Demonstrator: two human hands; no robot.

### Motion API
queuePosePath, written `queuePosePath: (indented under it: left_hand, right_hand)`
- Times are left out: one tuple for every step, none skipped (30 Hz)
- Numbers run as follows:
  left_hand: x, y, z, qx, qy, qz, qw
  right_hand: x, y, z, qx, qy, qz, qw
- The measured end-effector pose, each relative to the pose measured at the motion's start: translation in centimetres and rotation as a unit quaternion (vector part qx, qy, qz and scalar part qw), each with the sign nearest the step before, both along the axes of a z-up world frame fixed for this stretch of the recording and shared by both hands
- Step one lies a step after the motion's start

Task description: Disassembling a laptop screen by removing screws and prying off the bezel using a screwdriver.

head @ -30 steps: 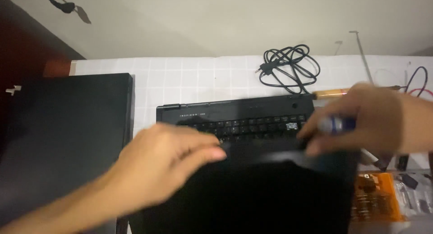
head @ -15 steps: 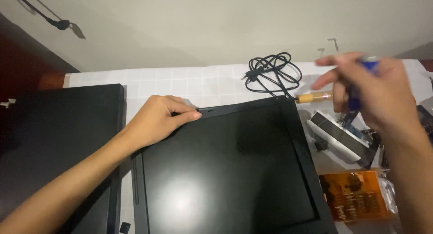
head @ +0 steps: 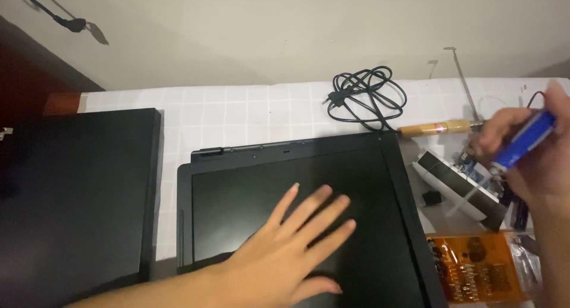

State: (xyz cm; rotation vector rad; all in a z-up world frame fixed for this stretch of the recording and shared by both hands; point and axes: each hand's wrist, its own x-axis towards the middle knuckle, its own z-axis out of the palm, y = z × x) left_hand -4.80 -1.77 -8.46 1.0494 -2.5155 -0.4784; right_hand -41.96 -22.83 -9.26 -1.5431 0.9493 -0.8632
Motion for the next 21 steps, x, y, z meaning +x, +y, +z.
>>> queuePosePath:
  left_hand:
    - [0.1,-0.1,-0.2,0.0,0.0,0.001,1.0]
    - [0.1,-0.2,-0.3,0.007,0.0,-0.006,1.0]
    - [0.0,-0.4,-0.6,0.013,-0.001,-0.013,1.0]
    - [0.1,-0.5,-0.5,0.015,-0.001,-0.016,1.0]
    - [0.0,-0.6,-0.5,0.006,-0.006,-0.015,1.0]
    - [0.0,-0.5,-0.5,0.001,-0.01,-0.017,1.0]
    - [0.3,-0.6,-0.6,0.007,-0.011,-0.025,1.0]
    - [0.3,-0.8,-0.8,-0.016,-0.025,-0.025,0.999]
    - [0.0,-1.1,-1.1,-0.04,-0.039,-0.025,0.998]
    - [0.1,-1.5,-1.1,-0.035,-0.032,-0.042,0.998]
    - [0.1,-2.0,-1.1,-0.042,-0.043,-0.029,0.998]
    - [0.1,-2.5,-1.0,-0.044,-0.053,-0.016,0.997]
    - [-0.3,-2.8,-1.0,-0.034,-0.046,-0.034,0.998]
    - [-0.7,-3.0,-0.9,-0.058,-0.059,-0.024,0.996]
    - [-1.0,-3.1,-0.8,-0.082,-0.07,-0.013,0.994]
    - [-1.6,-3.5,-1.0,-0.079,-0.068,-0.026,0.994]
    - [-2.1,-3.9,-1.1,-0.092,-0.072,-0.029,0.993]
    - [-2.5,-4.2,-1.3,-0.105,-0.077,-0.027,0.991]
    - [-3.6,-4.8,-1.1,-0.103,-0.076,-0.036,0.991]
    - [-4.6,-5.3,-0.9,-0.086,-0.049,-0.05,0.994]
    - [-5.5,-5.9,-0.6,-0.068,-0.022,-0.063,0.995]
  right_hand:
    - [0.3,0.4,0.2,0.0,0.0,0.001,1.0]
    - [0.6,0.8,0.4,0.003,-0.014,0.002,1.0]
    - [0.7,1.2,0.5,0.007,-0.028,0.003,1.0]
    - [0.4,1.1,0.2,0.008,-0.028,0.0,1.0]
    - [0.0,0.9,-0.1,-0.003,-0.052,0.021,0.998]
    - [-0.5,1.2,-0.5,-0.011,-0.075,0.038,0.996]
    - [-0.4,0.8,-1.0,-0.005,-0.076,0.03,0.997]
    - [-1.0,0.6,-1.5,0.04,-0.12,-0.006,0.992]
    - [-1.8,0.4,-2.0,0.084,-0.164,-0.043,0.982]
    - [-0.9,1.2,-0.7,0.086,-0.16,-0.062,0.981]
    - [0.0,1.7,0.5,0.079,-0.129,-0.082,0.985]
    - [0.8,2.2,1.6,0.08,-0.096,-0.102,0.987]
    - [0.6,2.3,1.5,0.088,-0.091,-0.122,0.984]
    - [0.4,2.3,1.3,0.041,-0.083,-0.097,0.991]
    - [0.2,2.3,1.2,-0.006,-0.074,-0.072,0.995]
    - [0.0,2.5,1.1,-0.003,-0.072,-0.085,0.994]
    - [0.0,2.6,1.1,0.003,-0.084,-0.06,0.995]
    - [0.2,2.6,0.9,0.008,-0.097,-0.032,0.995]
    - [0.4,3.1,1.4,0.011,-0.097,-0.041,0.994]
    - [0.8,3.5,1.8,0.019,-0.068,-0.049,0.996]
    - [1.3,3.7,2.2,0.027,-0.04,-0.058,0.997]
